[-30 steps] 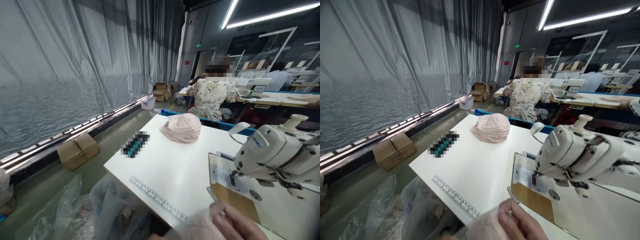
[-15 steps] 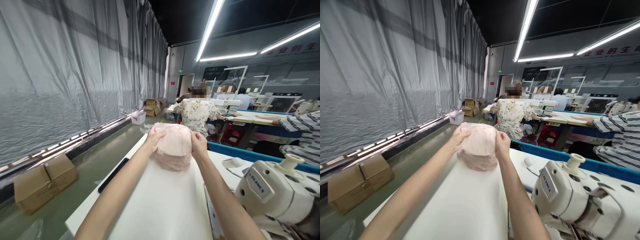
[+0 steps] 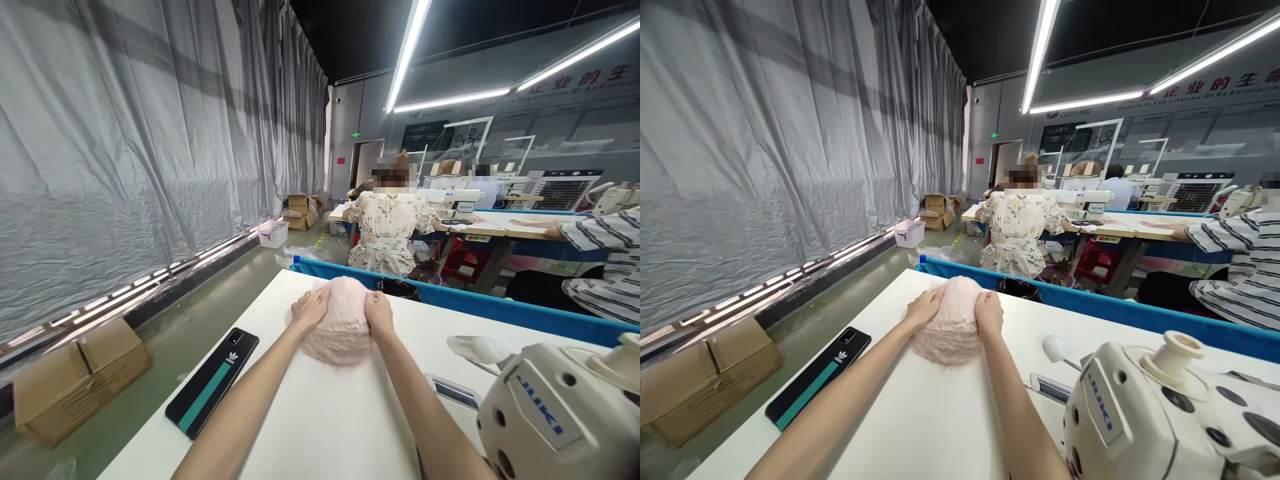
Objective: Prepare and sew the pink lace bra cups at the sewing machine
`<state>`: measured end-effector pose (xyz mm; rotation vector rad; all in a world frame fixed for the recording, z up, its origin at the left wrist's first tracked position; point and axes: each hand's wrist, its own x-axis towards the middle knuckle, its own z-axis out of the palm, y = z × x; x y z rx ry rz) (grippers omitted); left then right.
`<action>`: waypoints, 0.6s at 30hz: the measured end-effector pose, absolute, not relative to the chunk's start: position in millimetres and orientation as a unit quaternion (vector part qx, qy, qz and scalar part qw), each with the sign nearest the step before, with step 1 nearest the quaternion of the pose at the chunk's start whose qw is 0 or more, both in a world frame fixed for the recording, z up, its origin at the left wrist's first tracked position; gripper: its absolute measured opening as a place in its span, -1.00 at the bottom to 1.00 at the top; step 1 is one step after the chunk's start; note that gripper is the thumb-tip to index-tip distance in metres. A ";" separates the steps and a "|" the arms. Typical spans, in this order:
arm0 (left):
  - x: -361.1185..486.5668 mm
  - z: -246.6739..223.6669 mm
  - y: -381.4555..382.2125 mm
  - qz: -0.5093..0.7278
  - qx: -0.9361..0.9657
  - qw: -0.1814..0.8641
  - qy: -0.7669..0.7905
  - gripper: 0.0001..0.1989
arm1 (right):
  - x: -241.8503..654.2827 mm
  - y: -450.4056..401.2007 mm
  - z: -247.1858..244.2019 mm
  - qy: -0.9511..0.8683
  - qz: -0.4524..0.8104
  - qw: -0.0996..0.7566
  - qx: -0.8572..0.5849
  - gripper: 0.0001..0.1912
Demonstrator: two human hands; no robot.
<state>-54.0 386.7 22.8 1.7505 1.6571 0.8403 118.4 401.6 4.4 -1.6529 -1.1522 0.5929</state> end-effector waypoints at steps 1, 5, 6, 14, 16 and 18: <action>-57.6 20.4 379.8 0.311 0.677 0.286 0.603 -0.54 | 116.0 387.9 4.5 -0.465 0.258 0.492 -0.689 -0.73; -74.7 15.9 343.5 0.309 0.747 0.275 0.521 -0.56 | 107.4 313.4 5.3 -0.468 0.301 0.513 -0.653 -0.72; -78.2 15.5 333.1 0.310 0.758 0.275 0.504 -0.55 | 106.9 292.7 4.5 -0.479 0.312 0.521 -0.634 -0.70; -73.4 19.4 237.9 0.295 0.819 0.304 0.386 -0.54 | 144.4 147.3 -8.8 -0.548 0.355 0.521 -0.550 -0.57; -69.7 22.1 217.8 0.290 0.829 0.308 0.366 -0.55 | 159.2 118.5 -10.7 -0.572 0.358 0.518 -0.526 -0.63; -68.2 24.9 203.6 0.278 0.838 0.307 0.356 -0.57 | 173.6 95.6 -11.8 -0.640 0.348 0.497 -0.471 -0.70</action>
